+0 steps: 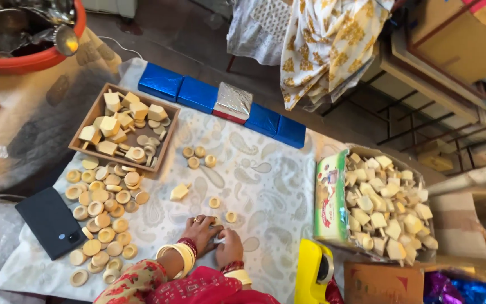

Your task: Sorting and arranging small wooden caps and pegs on a table.

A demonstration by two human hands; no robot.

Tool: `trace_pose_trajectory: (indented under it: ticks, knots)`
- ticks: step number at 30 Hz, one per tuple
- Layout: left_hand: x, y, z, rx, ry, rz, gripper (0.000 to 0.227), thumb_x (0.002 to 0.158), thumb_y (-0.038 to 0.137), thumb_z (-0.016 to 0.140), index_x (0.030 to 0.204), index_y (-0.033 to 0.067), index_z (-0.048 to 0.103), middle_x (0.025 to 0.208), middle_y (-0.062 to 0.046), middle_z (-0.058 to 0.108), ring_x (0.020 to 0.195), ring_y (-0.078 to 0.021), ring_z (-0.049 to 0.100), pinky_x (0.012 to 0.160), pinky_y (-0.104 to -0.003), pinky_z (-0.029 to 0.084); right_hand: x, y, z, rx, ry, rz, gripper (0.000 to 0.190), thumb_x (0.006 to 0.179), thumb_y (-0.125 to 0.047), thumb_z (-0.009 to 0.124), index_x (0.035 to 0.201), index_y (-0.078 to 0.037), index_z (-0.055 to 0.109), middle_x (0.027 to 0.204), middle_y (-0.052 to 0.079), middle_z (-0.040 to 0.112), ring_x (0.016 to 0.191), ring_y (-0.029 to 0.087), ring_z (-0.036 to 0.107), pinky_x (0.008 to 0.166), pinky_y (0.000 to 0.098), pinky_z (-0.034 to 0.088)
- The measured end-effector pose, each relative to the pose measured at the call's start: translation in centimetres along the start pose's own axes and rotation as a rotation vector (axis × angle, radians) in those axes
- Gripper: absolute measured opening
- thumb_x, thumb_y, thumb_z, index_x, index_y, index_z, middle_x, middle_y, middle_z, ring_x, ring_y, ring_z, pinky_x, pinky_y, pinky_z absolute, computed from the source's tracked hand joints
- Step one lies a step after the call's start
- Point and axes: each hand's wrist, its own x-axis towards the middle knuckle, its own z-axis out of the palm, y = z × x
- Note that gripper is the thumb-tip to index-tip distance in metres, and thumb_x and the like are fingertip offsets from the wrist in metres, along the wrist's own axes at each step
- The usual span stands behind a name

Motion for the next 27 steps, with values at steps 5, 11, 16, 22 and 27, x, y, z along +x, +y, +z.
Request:
trace_pose_trajectory:
  ticks: [5,11,16,22,27]
  knots:
    - [-0.2,0.1,0.4,0.007,0.097,0.044,0.050,0.083,0.046,0.074,0.126,0.0233,0.064,0.132,-0.009,0.054,0.128,-0.0346,0.045,0.100,-0.055,0.037,-0.1,2.6,0.3,0.627,0.057,0.499,0.028,0.076,0.003,0.066,0.103,-0.003,0.068,0.099,0.019,0.074,0.095,0.040,0.068,0.084,0.0443,0.055]
    - [-0.3,-0.2,0.6,0.011,0.003,0.009,0.051,0.086,0.045,0.071,0.129,0.0203,0.060,0.136,-0.008,0.052,0.132,-0.0326,0.044,0.105,-0.053,0.035,-1.2,-1.3,-1.9,0.053,0.124,-0.027,0.038,0.079,0.000,0.067,0.117,-0.004,0.068,0.119,0.016,0.070,0.112,0.040,0.060,0.098,0.0466,0.046]
    - [-0.2,-0.4,1.4,0.006,-0.030,0.042,0.045,0.089,0.034,0.068,0.131,0.0229,0.061,0.138,-0.008,0.050,0.133,-0.0299,0.042,0.105,-0.054,0.032,-2.6,-0.6,-2.5,-0.083,0.095,-0.217,0.052,0.073,0.007,0.057,0.122,-0.005,0.071,0.127,0.016,0.068,0.117,0.039,0.060,0.102,0.0466,0.047]
    - [-0.1,-1.0,1.7,-0.025,0.037,-0.054,0.035,0.088,0.032,0.065,0.122,0.0272,0.067,0.136,-0.002,0.053,0.137,-0.0265,0.042,0.110,-0.049,0.032,-0.6,1.0,-1.7,0.114,0.086,0.034,0.026,0.081,0.001,0.067,0.106,-0.006,0.072,0.106,0.014,0.072,0.102,0.035,0.067,0.088,0.0412,0.054]
    - [-0.1,-0.4,1.2,-0.003,0.085,-0.081,0.036,0.091,0.034,0.062,0.126,0.0264,0.065,0.134,-0.005,0.053,0.132,-0.0280,0.046,0.108,-0.050,0.033,0.5,1.5,-1.1,0.155,0.126,0.202,0.017,0.085,-0.007,0.074,0.101,-0.005,0.069,0.097,0.015,0.072,0.092,0.034,0.071,0.080,0.0407,0.056]
